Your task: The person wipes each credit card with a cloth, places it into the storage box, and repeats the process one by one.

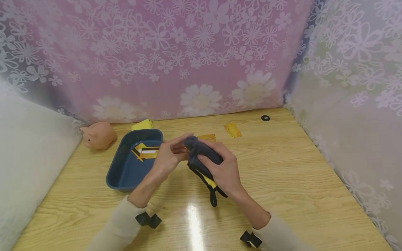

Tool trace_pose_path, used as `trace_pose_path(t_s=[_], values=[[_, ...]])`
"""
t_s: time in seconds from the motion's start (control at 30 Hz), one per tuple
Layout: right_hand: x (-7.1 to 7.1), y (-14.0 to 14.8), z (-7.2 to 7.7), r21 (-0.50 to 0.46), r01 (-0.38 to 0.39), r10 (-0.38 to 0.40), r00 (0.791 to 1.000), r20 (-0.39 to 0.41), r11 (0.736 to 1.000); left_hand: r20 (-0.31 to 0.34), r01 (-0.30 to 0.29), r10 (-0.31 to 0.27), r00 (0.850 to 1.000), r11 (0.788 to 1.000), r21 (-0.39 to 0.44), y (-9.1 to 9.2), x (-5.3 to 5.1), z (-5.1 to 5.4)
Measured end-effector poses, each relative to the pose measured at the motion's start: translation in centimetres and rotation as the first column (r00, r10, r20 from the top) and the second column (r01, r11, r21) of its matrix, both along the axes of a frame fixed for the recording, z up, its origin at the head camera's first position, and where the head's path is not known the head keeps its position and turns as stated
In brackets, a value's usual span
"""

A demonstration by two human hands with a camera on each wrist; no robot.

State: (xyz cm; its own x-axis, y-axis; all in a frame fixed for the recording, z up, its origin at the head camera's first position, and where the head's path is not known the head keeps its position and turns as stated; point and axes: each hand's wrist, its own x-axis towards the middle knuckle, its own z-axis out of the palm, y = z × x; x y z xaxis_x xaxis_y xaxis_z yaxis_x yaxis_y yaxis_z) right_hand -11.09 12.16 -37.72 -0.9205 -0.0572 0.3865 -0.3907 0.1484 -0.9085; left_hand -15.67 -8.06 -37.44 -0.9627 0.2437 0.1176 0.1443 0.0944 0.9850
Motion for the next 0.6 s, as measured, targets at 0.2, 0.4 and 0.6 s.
trace_pose_path(t_s=[0.2,0.4,0.6], values=[[-0.1,-1.1,-0.6,0.014,-0.019,0.019,1.000,-0.016,1.000,-0.045,0.015,-0.018,0.999,0.998,-0.059,0.1,0.0,-0.1],[-0.4,-0.7,-0.8,0.066,0.028,-0.026,0.999,-0.020,0.997,-0.008,0.018,-0.019,1.000,1.000,-0.009,0.0,0.0,-0.2],[-0.7,0.9,-0.9,0.115,0.089,-0.087,0.996,-0.023,0.989,0.027,-0.019,0.019,0.999,1.000,0.001,0.2,0.0,-0.2]])
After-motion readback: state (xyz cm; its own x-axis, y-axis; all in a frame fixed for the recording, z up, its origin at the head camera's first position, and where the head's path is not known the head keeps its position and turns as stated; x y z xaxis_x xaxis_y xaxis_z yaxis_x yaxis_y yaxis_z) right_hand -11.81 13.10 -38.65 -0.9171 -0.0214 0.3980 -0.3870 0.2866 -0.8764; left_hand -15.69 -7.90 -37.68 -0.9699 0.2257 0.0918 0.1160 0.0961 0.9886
